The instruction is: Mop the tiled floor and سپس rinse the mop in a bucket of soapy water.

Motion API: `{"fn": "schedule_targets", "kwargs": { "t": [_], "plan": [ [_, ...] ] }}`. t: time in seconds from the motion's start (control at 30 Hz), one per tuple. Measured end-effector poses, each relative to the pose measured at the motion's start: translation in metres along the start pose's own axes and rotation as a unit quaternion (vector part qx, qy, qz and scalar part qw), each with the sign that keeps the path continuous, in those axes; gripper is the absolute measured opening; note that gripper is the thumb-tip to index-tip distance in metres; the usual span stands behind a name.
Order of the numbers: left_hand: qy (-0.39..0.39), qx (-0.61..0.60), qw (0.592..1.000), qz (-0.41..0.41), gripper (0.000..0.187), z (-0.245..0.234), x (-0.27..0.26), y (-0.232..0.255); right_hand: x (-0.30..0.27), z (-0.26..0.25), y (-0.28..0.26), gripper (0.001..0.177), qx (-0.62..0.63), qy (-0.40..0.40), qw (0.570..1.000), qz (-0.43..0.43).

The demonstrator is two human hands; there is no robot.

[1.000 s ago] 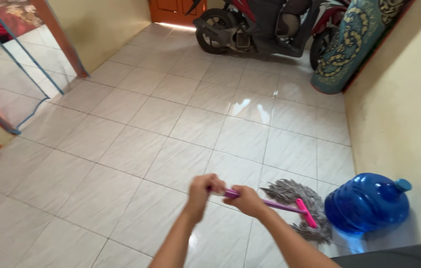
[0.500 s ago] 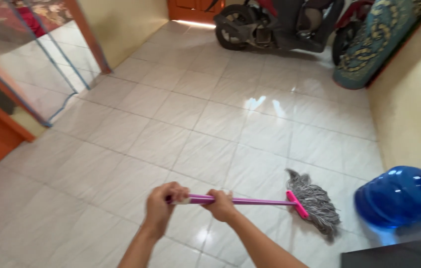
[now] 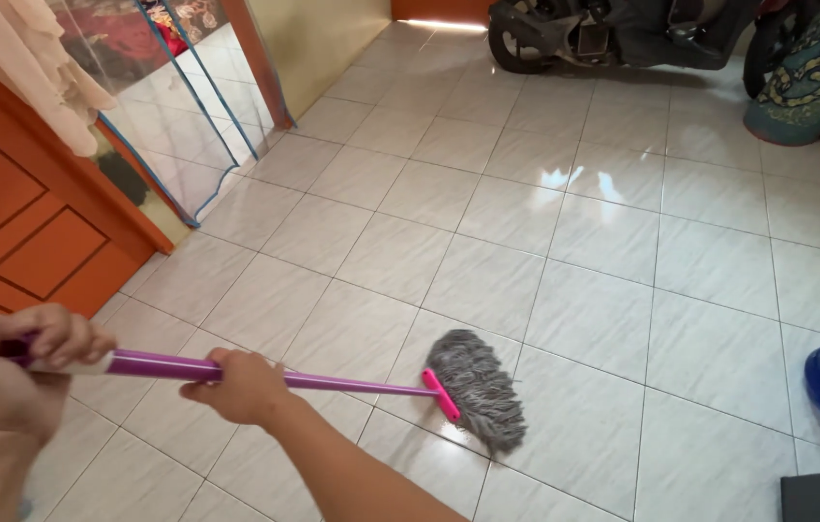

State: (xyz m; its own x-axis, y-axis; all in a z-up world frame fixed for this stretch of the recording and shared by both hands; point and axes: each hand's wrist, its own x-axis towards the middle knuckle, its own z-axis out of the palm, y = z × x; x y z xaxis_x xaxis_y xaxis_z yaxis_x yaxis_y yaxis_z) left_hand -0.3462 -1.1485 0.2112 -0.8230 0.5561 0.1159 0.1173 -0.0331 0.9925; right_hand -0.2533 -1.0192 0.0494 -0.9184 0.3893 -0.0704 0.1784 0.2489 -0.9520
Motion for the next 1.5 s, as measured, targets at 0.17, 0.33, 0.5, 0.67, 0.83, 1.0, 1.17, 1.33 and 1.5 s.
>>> {"fn": "schedule_targets", "kwargs": {
  "t": [0.17, 0.33, 0.5, 0.67, 0.83, 1.0, 1.17, 1.33, 1.5],
  "plan": [
    [0.02, -0.003, 1.0, -0.006, 0.03, 0.01, 0.004, -0.004, 0.003, -0.005, -0.005, 0.049, -0.096, -0.041, 0.994, 0.028],
    [-0.041, -0.073, 0.996, -0.022, 0.031, 0.075, 0.003, -0.038, -0.035, -0.069, 0.04, 0.051, -0.134, -0.01, 0.99, 0.054],
    [-0.137, -0.174, 0.974, -0.049, 0.032, 0.2, -0.025, -0.07, -0.114, -0.175, 0.102, 0.038, -0.149, 0.094, 0.981, 0.085],
    [-0.234, -0.227, 0.944, -0.044, 0.036, 0.367, -0.088, -0.103, -0.223, -0.306, 0.17, 0.032, -0.156, 0.133, 0.968, 0.143],
    [-0.316, -0.221, 0.916, -0.112, 0.037, 0.499, -0.158, -0.124, -0.312, -0.407, 0.26, 0.03, -0.21, 0.156, 0.947, 0.184],
    [-0.372, -0.212, 0.899, -0.087, 0.032, 0.542, -0.213, -0.169, -0.36, -0.431, 0.343, 0.029, -0.203, 0.193, 0.932, 0.231],
    [-0.32, -0.235, 0.91, -0.12, 0.035, 0.444, -0.201, -0.192, -0.311, -0.343, 0.342, 0.025, -0.204, 0.196, 0.945, 0.166],
    [-0.251, -0.215, 0.938, -0.101, 0.036, 0.253, -0.146, -0.17, -0.214, -0.19, 0.248, 0.024, -0.211, 0.172, 0.955, 0.121],
    [-0.171, -0.176, 0.969, -0.035, 0.034, 0.043, -0.078, -0.113, -0.113, -0.022, 0.105, 0.029, -0.138, 0.126, 0.978, 0.092]
  ]
}}
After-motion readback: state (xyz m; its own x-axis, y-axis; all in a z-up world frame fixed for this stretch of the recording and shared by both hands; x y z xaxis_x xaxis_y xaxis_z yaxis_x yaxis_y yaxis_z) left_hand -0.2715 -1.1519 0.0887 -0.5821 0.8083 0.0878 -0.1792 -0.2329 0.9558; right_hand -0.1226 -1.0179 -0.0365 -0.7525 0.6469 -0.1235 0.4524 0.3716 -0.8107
